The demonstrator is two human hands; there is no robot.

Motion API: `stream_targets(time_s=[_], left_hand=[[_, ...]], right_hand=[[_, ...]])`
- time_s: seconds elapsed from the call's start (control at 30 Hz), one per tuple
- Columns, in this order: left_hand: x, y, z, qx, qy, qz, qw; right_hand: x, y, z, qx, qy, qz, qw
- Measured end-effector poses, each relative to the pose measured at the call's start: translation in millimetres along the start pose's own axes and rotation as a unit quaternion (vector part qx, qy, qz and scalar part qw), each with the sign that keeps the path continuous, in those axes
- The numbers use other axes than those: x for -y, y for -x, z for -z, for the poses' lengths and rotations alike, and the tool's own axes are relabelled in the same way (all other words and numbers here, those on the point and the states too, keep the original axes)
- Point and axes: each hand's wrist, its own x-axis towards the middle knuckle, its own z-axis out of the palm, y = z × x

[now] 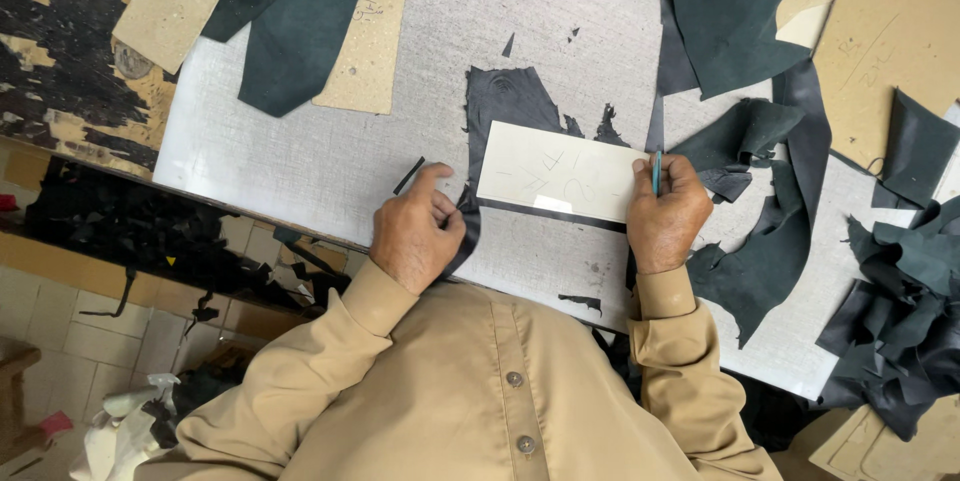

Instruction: The person cuts small pieces from dark leather scraps on the worktable, then spreads a large black leather hide flat on the table. They place a cardboard pattern piece on the hide, reposition it, and trace around its edge with a pen.

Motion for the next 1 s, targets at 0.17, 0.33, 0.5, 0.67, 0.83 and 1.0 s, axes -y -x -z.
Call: stream_targets(time_s=[0.17, 0.33, 0.5, 0.67, 0.83, 1.0], left_hand=[[1, -3, 14, -0.014, -0.038, -0.079, 0.996], [-4, 1, -10, -0.038, -0.063, -0.209, 0.975], [-1, -2, -22, -0.055, -0.093, -0.217, 0.97], [5, 0, -24, -0.069, -0.09, -0.223, 0.968], [8, -1, -31, -0.082, -0.087, -0.226, 0.967], [8, 0, -32, -0.088, -0.072, -0.23, 0.967]], right_hand=[[10, 4, 0, 0.003, 0.009, 0.011, 1.0], [18, 6, 1, -0.003, 0.049, -0.003, 0.999], [28, 25, 20, -0.024, 0.087, 0.096, 0.991], [26, 51, 37, 0.041, 0.156, 0.19, 0.968], [12, 56, 33, 0.033, 0.16, 0.183, 0.969], [10, 52, 33, 0.043, 0.145, 0.189, 0.97]])
